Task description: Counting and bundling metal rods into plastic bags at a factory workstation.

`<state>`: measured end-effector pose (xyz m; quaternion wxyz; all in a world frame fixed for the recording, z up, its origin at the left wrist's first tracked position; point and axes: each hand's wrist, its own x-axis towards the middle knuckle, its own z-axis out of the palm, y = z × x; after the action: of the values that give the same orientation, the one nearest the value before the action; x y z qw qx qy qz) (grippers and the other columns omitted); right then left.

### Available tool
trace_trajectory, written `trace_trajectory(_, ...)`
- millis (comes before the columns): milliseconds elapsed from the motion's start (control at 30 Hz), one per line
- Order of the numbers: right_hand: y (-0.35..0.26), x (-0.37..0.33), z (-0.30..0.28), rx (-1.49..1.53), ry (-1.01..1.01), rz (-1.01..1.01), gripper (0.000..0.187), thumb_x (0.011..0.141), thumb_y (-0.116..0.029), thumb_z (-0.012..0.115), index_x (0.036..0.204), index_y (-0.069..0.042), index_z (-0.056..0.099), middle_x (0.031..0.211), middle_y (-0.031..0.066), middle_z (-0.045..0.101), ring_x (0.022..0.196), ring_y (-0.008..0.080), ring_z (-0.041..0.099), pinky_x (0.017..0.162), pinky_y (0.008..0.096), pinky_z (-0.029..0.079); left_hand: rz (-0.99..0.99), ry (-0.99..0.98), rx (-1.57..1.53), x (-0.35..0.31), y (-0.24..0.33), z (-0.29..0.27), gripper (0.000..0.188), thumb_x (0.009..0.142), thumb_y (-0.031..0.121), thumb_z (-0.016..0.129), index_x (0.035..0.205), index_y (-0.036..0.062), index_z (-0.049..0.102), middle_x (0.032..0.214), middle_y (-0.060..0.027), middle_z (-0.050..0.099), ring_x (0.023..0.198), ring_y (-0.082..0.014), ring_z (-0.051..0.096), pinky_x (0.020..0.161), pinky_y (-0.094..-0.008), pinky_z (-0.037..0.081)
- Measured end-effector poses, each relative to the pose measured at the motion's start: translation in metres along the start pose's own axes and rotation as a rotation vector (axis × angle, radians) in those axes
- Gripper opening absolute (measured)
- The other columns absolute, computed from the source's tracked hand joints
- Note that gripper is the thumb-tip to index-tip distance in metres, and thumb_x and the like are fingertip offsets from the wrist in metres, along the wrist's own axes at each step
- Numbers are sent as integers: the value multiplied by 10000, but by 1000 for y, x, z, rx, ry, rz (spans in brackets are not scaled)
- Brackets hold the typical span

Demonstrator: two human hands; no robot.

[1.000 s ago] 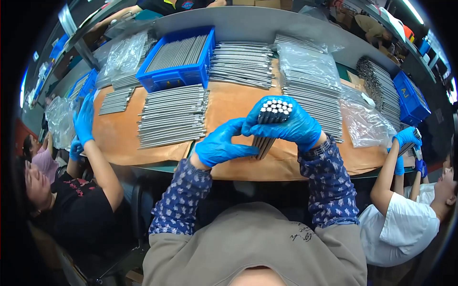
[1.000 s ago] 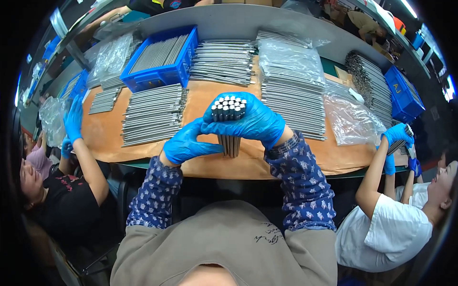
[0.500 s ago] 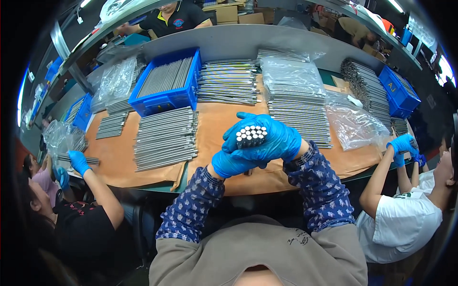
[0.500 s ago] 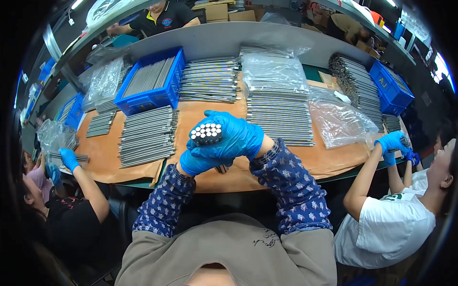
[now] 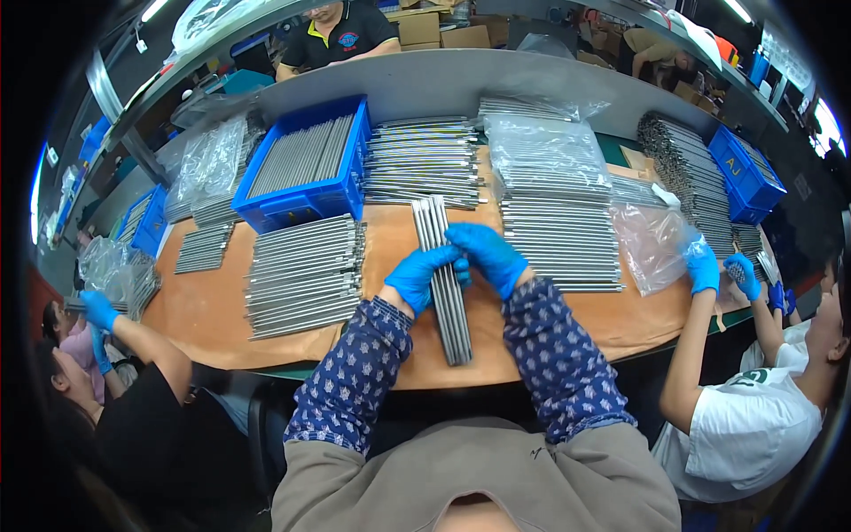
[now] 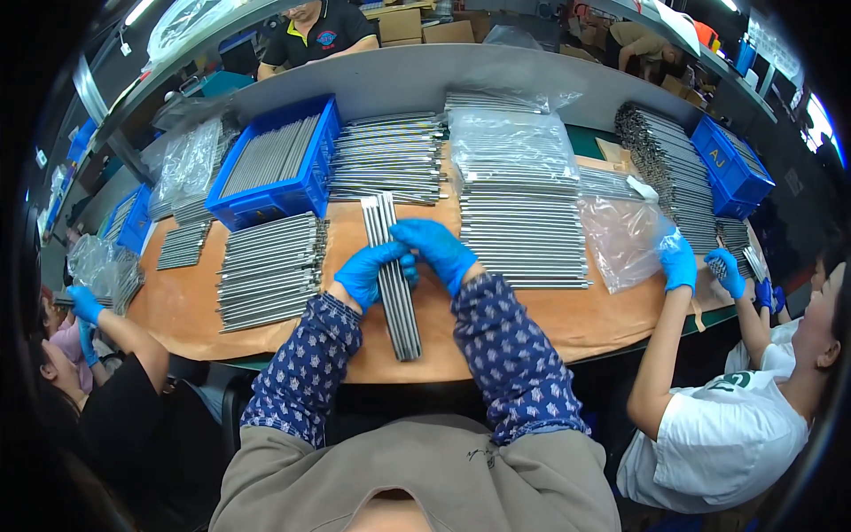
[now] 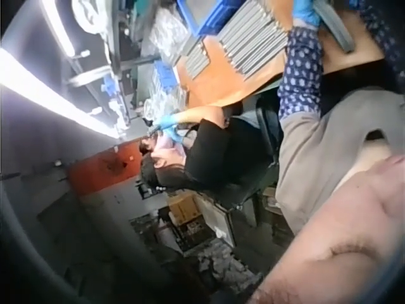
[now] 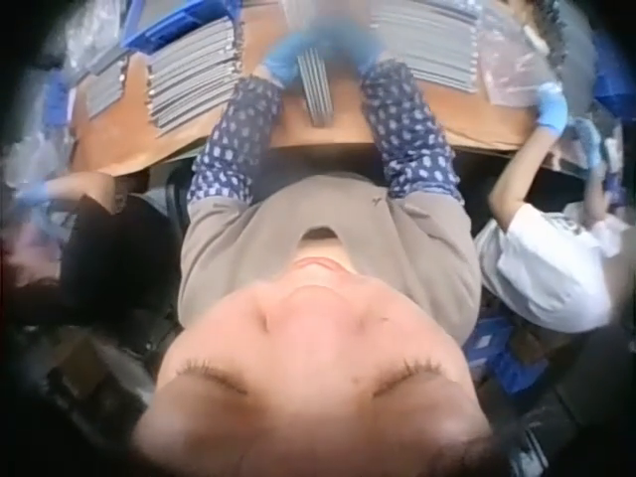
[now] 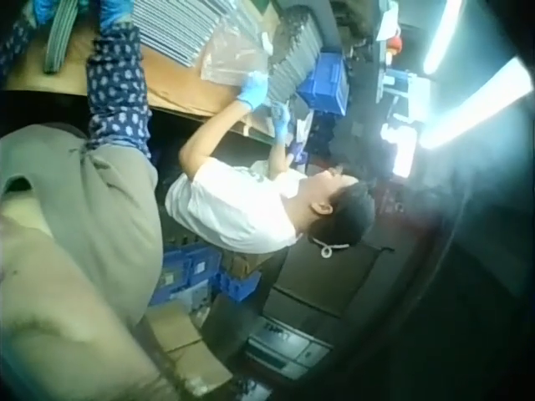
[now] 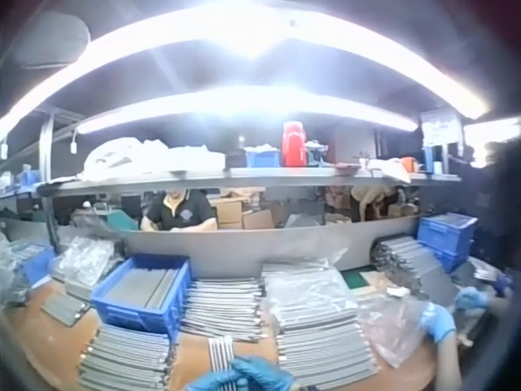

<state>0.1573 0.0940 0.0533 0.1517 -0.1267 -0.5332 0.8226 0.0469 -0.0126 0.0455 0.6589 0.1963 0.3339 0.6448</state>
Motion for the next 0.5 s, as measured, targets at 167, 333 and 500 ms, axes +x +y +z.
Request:
trace_trajectory(167, 17, 12, -15, 127, 16, 173, 158, 840, -209, 582, 825, -53, 602, 589, -20, 527, 429, 67, 454, 377, 194, 359, -128, 24, -100, 15, -8, -27, 222, 816, 111, 585, 1005, 2, 545, 827, -133, 624, 756, -254, 630, 725, -385, 542)
trace_trajectory(333, 7, 8, -11, 96, 126, 187, 146, 824, -179, 605, 770, -44, 614, 614, 7, 570, 445, 56, 466, 379, 180, 342, -109, -30, 45, 9, 6, -14, 310, 804, 62, 572, 1094, -27, 507, 909, -162, 624, 806, -271, 635, 738, -365, 534)
trace_trajectory(500, 6, 7, -4, 76, 188, 163, 155, 814, -194, 618, 713, -76, 606, 570, -20, 536, 415, 36, 416, 366, 170, 286, -118, 42, 115, 8, 7, -22, 319, 783, 78, 609, 1078, -9, 529, 921, -121, 622, 799, -217, 630, 720, -318, 522)
